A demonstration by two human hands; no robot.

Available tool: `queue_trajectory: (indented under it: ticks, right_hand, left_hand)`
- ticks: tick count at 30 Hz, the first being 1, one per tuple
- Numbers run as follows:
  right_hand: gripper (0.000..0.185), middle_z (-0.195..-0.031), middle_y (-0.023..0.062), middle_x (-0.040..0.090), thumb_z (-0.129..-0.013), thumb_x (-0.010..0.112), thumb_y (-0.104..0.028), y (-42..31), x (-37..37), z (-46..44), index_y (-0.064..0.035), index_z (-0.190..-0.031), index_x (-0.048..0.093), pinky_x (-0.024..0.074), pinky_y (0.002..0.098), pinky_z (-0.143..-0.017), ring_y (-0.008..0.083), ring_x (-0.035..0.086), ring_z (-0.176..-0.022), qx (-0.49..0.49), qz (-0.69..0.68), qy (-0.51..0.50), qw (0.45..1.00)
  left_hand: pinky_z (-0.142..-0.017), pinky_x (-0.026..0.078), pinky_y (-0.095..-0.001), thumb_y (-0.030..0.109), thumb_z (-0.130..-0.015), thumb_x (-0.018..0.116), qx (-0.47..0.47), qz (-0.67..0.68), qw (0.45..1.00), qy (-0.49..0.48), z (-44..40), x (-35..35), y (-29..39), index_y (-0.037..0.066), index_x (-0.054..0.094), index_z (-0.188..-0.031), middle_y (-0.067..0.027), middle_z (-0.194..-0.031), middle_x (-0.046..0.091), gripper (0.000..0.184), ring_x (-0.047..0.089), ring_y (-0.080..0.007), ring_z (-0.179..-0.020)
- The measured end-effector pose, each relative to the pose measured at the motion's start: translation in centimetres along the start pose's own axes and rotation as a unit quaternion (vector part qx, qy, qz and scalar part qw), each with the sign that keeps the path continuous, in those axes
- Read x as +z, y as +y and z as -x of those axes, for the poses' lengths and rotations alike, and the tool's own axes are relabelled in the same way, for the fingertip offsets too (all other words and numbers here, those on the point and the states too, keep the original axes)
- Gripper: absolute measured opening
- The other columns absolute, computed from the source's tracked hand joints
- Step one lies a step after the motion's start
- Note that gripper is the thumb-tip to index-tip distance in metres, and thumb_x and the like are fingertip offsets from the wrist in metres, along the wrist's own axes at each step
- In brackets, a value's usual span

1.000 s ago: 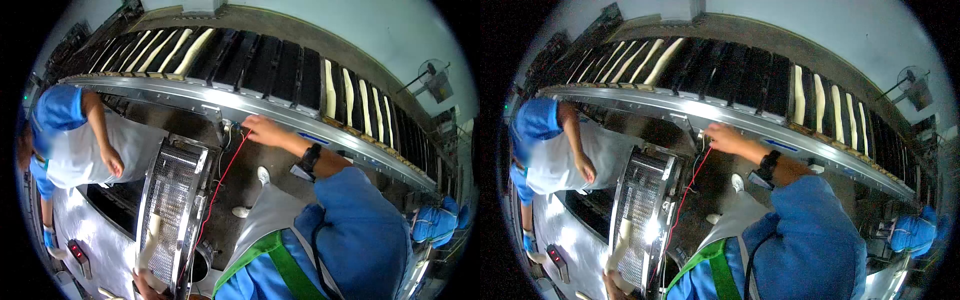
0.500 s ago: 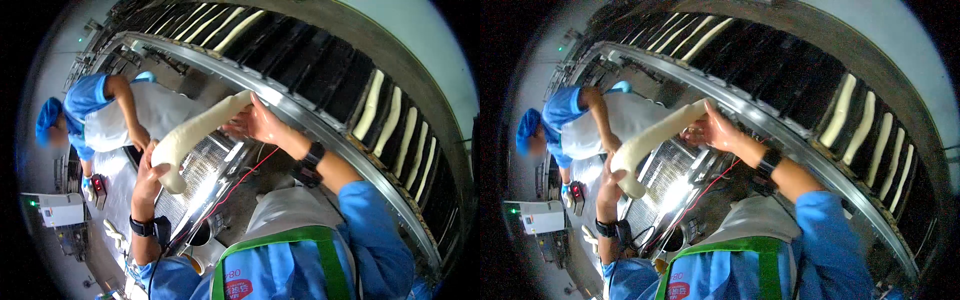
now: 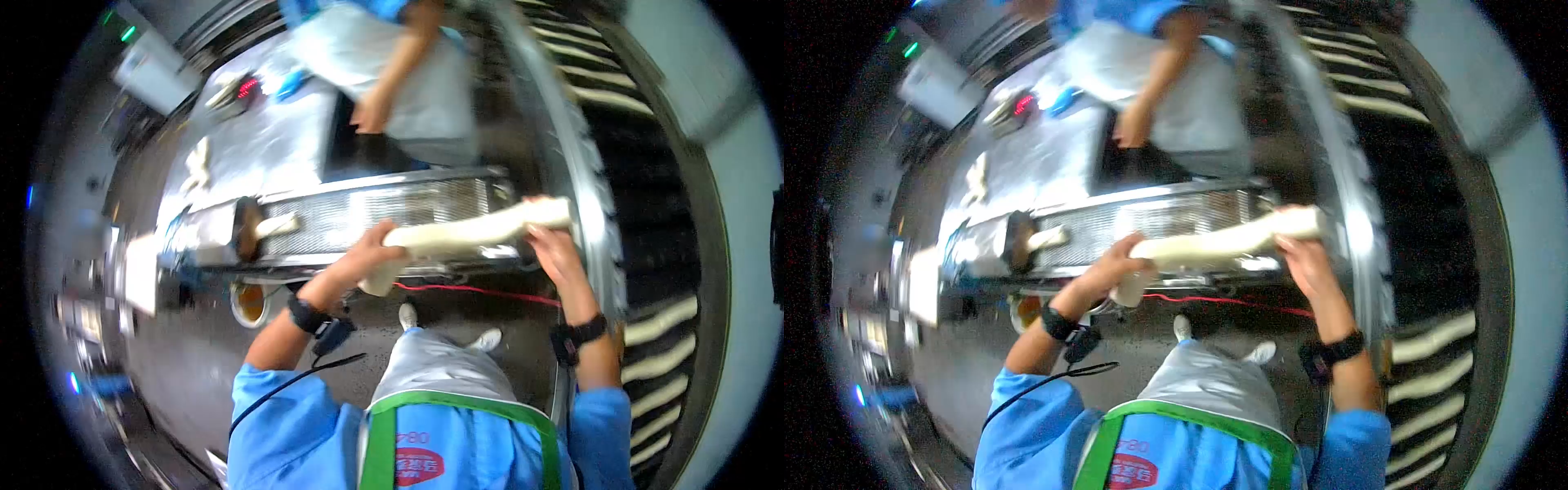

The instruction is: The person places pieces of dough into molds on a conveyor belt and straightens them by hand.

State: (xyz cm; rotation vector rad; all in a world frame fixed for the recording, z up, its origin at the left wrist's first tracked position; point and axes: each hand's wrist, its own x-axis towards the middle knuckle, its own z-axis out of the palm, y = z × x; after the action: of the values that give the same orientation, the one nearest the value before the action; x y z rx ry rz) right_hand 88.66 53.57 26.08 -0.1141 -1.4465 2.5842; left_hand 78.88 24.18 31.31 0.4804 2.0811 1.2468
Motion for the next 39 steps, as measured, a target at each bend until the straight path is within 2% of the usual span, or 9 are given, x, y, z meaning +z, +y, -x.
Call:
queue_trajectory:
  ticks: [5, 13, 20, 21, 25, 27, 31, 35, 39]
  right_hand:
    - [0.042, -0.105, 0.0024, 0.046, -0.072, 0.057, -0.003, 3.4, 5.5, -4.4, -0.0178, -0.107, 0.04, 0.036, 0.0397, -0.08, 0.0166, 0.043, -0.098, 0.083, -0.051, -0.017, 0.995]
    - [0.029, -0.093, 0.001, 0.05, -0.074, 0.061, -0.017, 13.6, 15.5, -10.8, -0.0096, -0.098, 0.047, 0.0382, 0.0274, -0.063, 0.0115, 0.045, -0.086, 0.22, 0.026, 0.009, 0.975]
    - [0.022, -0.092, 0.0063, 0.054, -0.076, 0.057, -0.005, 17.5, 22.2, -18.4, -0.0025, -0.097, 0.051, 0.0471, 0.0264, -0.065, 0.0149, 0.053, -0.081, 0.169, 0.022, 0.009, 0.985]
    - [0.02, -0.093, 0.0072, 0.054, -0.076, 0.055, -0.002, 18.2, 23.5, -19.7, -0.0004, -0.095, 0.051, 0.0486, 0.0264, -0.071, 0.0156, 0.053, -0.085, 0.153, 0.008, 0.01, 0.988]
    - [0.041, -0.101, 0.005, 0.043, -0.072, 0.053, 0.007, 21.0, 28.0, -25.6, -0.0074, -0.107, 0.039, 0.0452, 0.0265, -0.075, 0.015, 0.048, -0.093, 0.038, 0.064, -0.136, 0.988]
    - [0.048, -0.11, 0.007, 0.039, -0.069, 0.049, 0.006, 23.0, 27.4, -27.4, -0.0079, -0.113, 0.038, 0.038, 0.0267, -0.08, 0.0189, 0.044, -0.1, 0.012, 0.226, -0.134, 0.965]
    - [0.039, -0.103, 0.0128, 0.045, -0.066, 0.053, 0.0, 24.0, 22.3, -26.9, -0.0069, -0.104, 0.049, 0.0353, 0.0316, -0.087, 0.0267, 0.045, -0.098, -0.102, 0.493, -0.144, 0.852]
    - [0.034, -0.105, 0.0127, 0.048, -0.069, 0.053, -0.007, 21.7, 15.7, -18.8, -0.0057, -0.103, 0.051, 0.035, 0.0335, -0.087, 0.0245, 0.047, -0.098, 0.025, 0.531, -0.175, 0.829]
    - [0.032, -0.104, 0.0107, 0.049, -0.071, 0.054, -0.009, 17.7, 9.3, -9.2, -0.006, -0.102, 0.052, 0.037, 0.0342, -0.084, 0.0243, 0.047, -0.099, 0.094, 0.529, -0.073, 0.84]
  left_hand:
    - [-0.057, 0.042, -0.024, 0.015, -0.066, 0.058, -0.006, 0.229, 0.971, 0.071, 2.4, -3.6, -5.4, 0.002, 0.044, -0.088, -0.0077, -0.077, 0.05, 0.029, 0.051, -0.0131, -0.068]
    - [-0.055, 0.044, -0.0225, 0.016, -0.068, 0.056, -0.043, 0.26, 0.95, 0.17, 6.9, -14.9, -10.2, 0.001, 0.041, -0.098, -0.009, -0.084, 0.052, 0.037, 0.053, -0.0137, -0.068]
    - [-0.07, 0.045, -0.0289, 0.008, -0.071, 0.058, 0.016, -0.158, 0.96, 0.231, -0.4, -27.2, -13.3, -0.002, 0.044, -0.103, -0.0122, -0.089, 0.054, 0.036, 0.053, -0.0202, -0.078]
    - [-0.065, 0.043, -0.0399, 0.021, -0.067, 0.057, 0.043, -0.193, 0.941, 0.274, -2.5, -29.6, -15.0, 0.004, 0.041, -0.106, -0.0227, -0.085, 0.055, 0.044, 0.055, -0.0348, -0.078]
    - [-0.073, 0.039, -0.0464, 0.016, -0.075, 0.045, -0.084, -0.484, 0.788, 0.371, -6.1, -35.3, -14.1, 0.006, 0.044, -0.097, -0.0173, -0.085, 0.057, 0.024, 0.055, -0.0342, -0.081]
    - [-0.081, 0.033, -0.045, 0.012, -0.072, 0.049, 0.044, -0.581, 0.657, 0.479, -6.6, -36.1, -17.6, 0.009, 0.044, -0.104, -0.0117, -0.11, 0.047, 0.032, 0.041, -0.0288, -0.105]
    - [-0.08, 0.038, -0.0403, 0.02, -0.064, 0.062, 0.005, -0.531, 0.825, 0.193, -5.7, -31.1, -20.7, 0.01, 0.045, -0.106, -0.0106, -0.101, 0.047, 0.047, 0.045, -0.0272, -0.097]
    - [-0.078, 0.039, -0.0409, 0.018, -0.067, 0.06, -0.028, -0.544, 0.838, -0.033, -1.0, -25.6, -24.5, 0.011, 0.042, -0.111, -0.0121, -0.107, 0.045, 0.048, 0.045, -0.0298, -0.098]
    - [-0.072, 0.04, -0.0404, 0.012, -0.06, 0.058, 0.082, -0.532, 0.839, 0.082, -0.6, -24.1, -25.3, 0.007, 0.048, -0.09, -0.013, -0.086, 0.05, 0.032, 0.048, -0.0298, -0.085]
